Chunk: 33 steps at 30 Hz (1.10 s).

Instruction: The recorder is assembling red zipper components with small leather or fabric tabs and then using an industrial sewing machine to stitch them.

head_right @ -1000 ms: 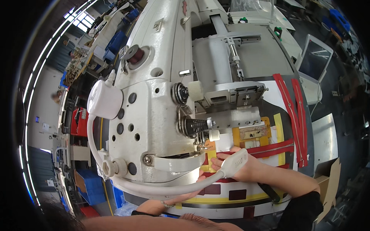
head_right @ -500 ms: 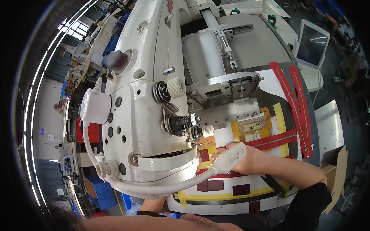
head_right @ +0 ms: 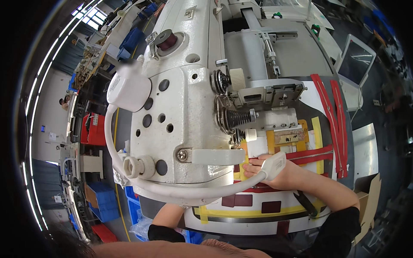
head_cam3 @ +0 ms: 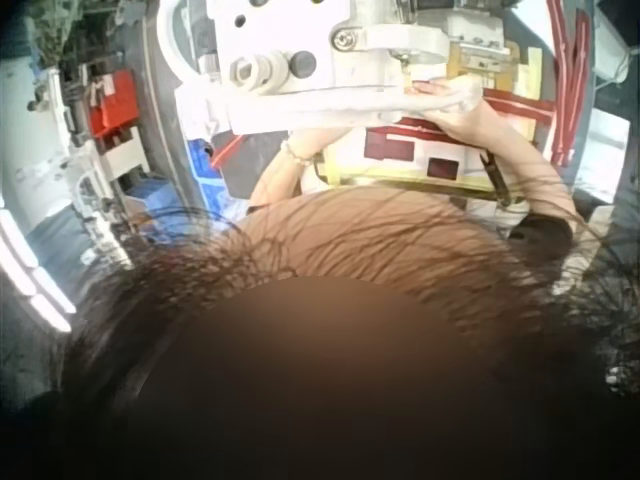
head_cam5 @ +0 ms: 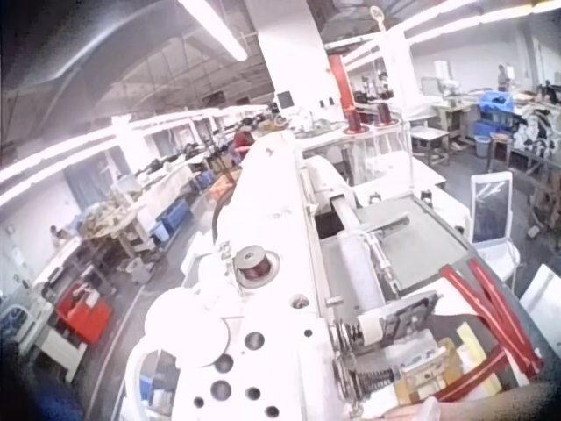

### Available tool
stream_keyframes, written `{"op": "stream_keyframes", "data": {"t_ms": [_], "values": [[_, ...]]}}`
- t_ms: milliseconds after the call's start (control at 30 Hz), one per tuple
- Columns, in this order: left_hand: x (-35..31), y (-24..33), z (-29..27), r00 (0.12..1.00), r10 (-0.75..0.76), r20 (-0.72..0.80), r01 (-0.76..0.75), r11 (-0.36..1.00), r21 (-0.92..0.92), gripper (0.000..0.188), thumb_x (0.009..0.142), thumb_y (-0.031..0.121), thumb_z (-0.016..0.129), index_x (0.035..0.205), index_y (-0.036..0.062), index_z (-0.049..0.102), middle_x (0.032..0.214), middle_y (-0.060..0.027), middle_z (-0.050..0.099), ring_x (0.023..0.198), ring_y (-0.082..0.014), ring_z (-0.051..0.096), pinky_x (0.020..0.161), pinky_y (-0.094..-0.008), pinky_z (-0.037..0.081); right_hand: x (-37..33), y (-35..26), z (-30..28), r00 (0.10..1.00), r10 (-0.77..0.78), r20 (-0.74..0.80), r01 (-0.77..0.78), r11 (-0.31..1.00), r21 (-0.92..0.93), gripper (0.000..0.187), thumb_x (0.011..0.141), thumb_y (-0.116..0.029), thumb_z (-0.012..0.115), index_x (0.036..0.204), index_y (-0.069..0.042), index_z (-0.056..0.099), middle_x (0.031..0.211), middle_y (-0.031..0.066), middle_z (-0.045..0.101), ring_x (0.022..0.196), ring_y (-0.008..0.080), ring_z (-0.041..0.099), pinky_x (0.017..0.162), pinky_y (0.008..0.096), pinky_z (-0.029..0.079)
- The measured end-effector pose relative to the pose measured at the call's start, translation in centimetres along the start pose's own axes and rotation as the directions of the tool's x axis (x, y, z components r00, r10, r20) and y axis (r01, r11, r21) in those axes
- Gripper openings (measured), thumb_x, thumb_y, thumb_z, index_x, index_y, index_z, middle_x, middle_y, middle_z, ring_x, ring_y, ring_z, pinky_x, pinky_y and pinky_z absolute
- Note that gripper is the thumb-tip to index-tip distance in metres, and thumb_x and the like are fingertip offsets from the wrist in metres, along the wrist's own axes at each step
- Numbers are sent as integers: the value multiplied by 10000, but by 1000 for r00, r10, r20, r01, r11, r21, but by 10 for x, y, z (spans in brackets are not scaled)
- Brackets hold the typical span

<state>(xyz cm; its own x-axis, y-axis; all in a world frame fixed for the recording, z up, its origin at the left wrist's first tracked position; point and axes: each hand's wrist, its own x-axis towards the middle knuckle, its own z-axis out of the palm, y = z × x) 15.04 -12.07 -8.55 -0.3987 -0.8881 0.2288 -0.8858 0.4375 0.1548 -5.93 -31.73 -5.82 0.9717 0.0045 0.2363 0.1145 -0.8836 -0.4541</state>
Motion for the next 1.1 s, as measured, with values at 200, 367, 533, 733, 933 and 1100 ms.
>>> {"op": "stream_keyframes", "data": {"t_ms": [200,367,533,733,933,1100], "values": [[5,-8,-6,998,-15,-58,17,999,47,362,866,326,585,1093,47,544,852,-188,598,804,-326,608,764,-420,486,1,2,-1,997,-56,-53,55,998,-21,285,824,-163,581,1095,-117,657,1163,58,633,987,245,617,827,348,521],[11,-22,-12,995,-18,-98,26,996,82,344,866,332,579,1059,47,570,805,-180,615,772,-318,617,750,-423,489,4,2,-4,989,-112,-94,105,992,-68,299,796,-128,609,1091,-102,654,1141,59,639,947,235,632,788,338,535],[19,-42,-14,992,-16,-125,29,994,103,332,865,338,574,1025,48,596,758,-171,632,740,-311,625,737,-425,492,7,4,-4,992,-102,-71,98,993,-65,305,788,-122,617,1090,-101,653,1135,57,641,942,239,634,792,341,535],[8,-51,7,993,-100,70,109,984,-139,370,863,305,607,1124,45,570,978,-153,588,908,-283,592,814,-394,482,2,-5,-10,998,-60,-37,58,998,-36,324,785,-126,626,1108,-103,644,1148,66,634,959,246,630,819,376,526],[14,-51,0,983,-97,158,148,925,-350,364,921,249,559,1238,72,553,1199,-68,574,1055,-179,583,870,-333,488,2,-7,-4,993,-84,-83,71,985,-155,321,775,-84,610,1094,-118,641,1120,45,638,942,244,629,797,358,525],[21,-43,-4,969,-141,203,212,895,-393,376,918,298,540,1239,104,555,1197,-80,583,1091,-224,565,927,-367,454,8,-17,-11,991,-114,-76,86,947,-309,378,738,-67,602,1114,-104,615,1016,-6,627,910,165,622,663,250,536]]}}
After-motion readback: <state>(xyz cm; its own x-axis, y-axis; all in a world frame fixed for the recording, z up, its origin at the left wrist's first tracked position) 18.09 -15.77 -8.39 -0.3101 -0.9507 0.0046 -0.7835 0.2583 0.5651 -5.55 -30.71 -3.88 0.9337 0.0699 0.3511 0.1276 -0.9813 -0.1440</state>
